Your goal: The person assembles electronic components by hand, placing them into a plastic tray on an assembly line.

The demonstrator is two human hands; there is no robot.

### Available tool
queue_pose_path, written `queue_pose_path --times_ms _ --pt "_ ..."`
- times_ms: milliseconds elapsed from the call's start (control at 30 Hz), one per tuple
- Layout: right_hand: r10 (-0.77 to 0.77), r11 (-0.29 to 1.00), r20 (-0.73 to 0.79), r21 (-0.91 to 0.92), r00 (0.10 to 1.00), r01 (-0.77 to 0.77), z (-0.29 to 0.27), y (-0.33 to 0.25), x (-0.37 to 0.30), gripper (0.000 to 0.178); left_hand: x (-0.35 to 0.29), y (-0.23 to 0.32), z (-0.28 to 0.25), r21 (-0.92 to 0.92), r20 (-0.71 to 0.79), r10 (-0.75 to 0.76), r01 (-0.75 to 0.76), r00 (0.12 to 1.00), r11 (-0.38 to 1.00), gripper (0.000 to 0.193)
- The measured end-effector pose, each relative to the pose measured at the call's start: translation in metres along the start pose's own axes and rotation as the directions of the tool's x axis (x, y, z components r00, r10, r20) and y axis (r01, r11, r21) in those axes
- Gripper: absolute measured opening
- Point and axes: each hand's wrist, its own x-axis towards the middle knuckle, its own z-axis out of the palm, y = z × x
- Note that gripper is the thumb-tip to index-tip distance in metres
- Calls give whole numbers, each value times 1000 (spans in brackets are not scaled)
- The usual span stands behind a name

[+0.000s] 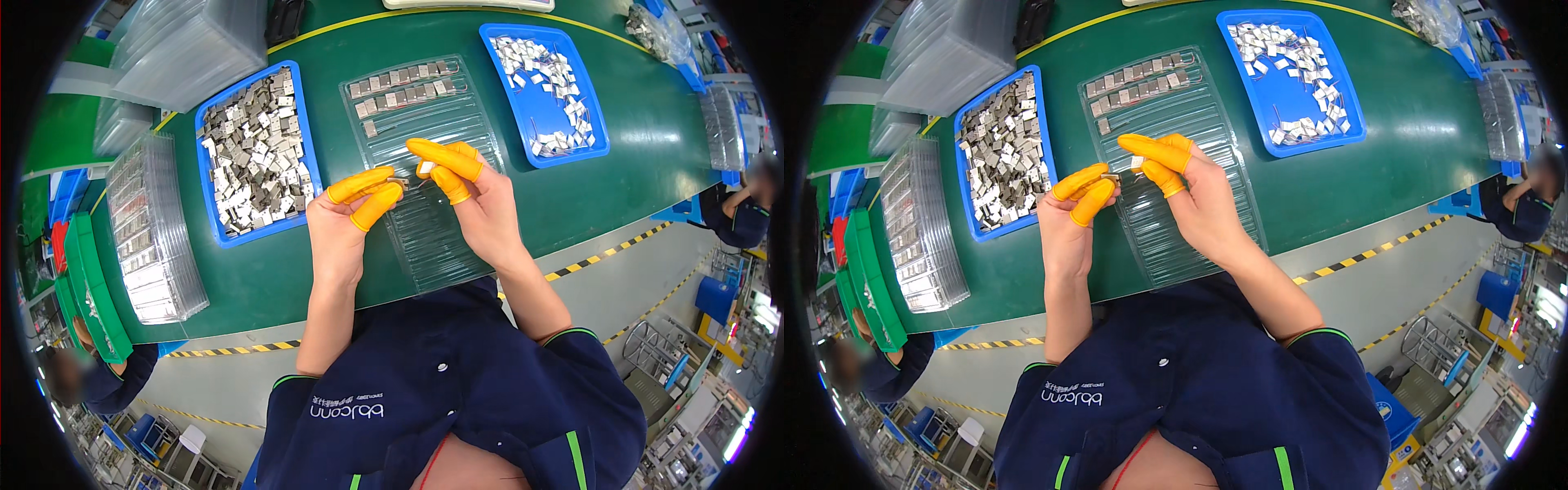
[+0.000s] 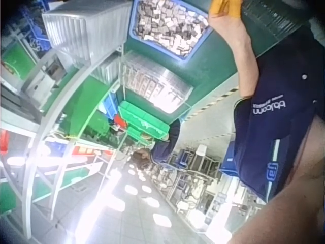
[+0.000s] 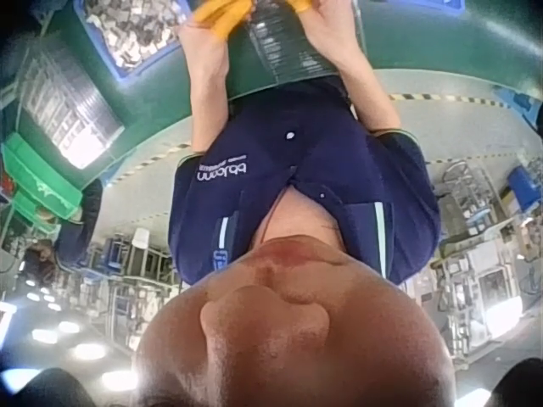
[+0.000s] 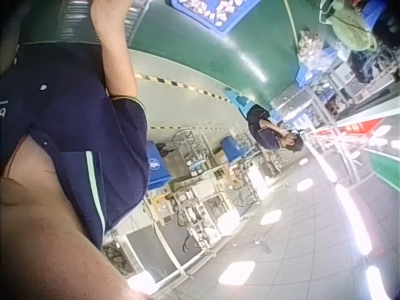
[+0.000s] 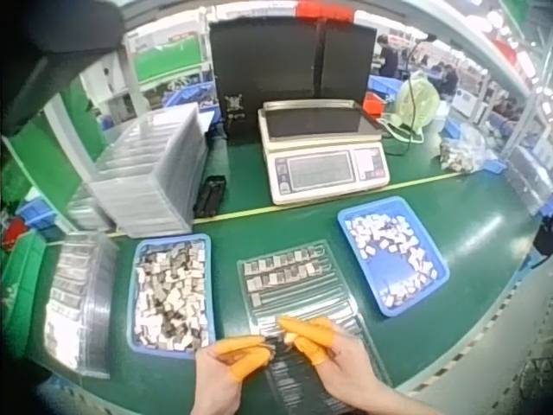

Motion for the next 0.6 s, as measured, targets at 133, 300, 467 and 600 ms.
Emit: queue_pose_path --times_ms 133,300,467,600 --pt "10 1000 -59 -7 998 -10 3 -4 -2 33 0 0 -1 -1 -33 0 0 999 1000 28" --pt "-47 989 -28 -145 999 42 -1 -7 -4 24 -2 4 -2 4 -16 14 -14 1000 1000 26" --pt "-9 994 121 -105 993 21 -8 -16 -4 22 -10 9 0 101 -3 54 -54 999 993 25" --pt "307 860 318 312 897 -405 -15 -4 3 26 -9 6 -5 -108 201 -60 83 978 991 25"
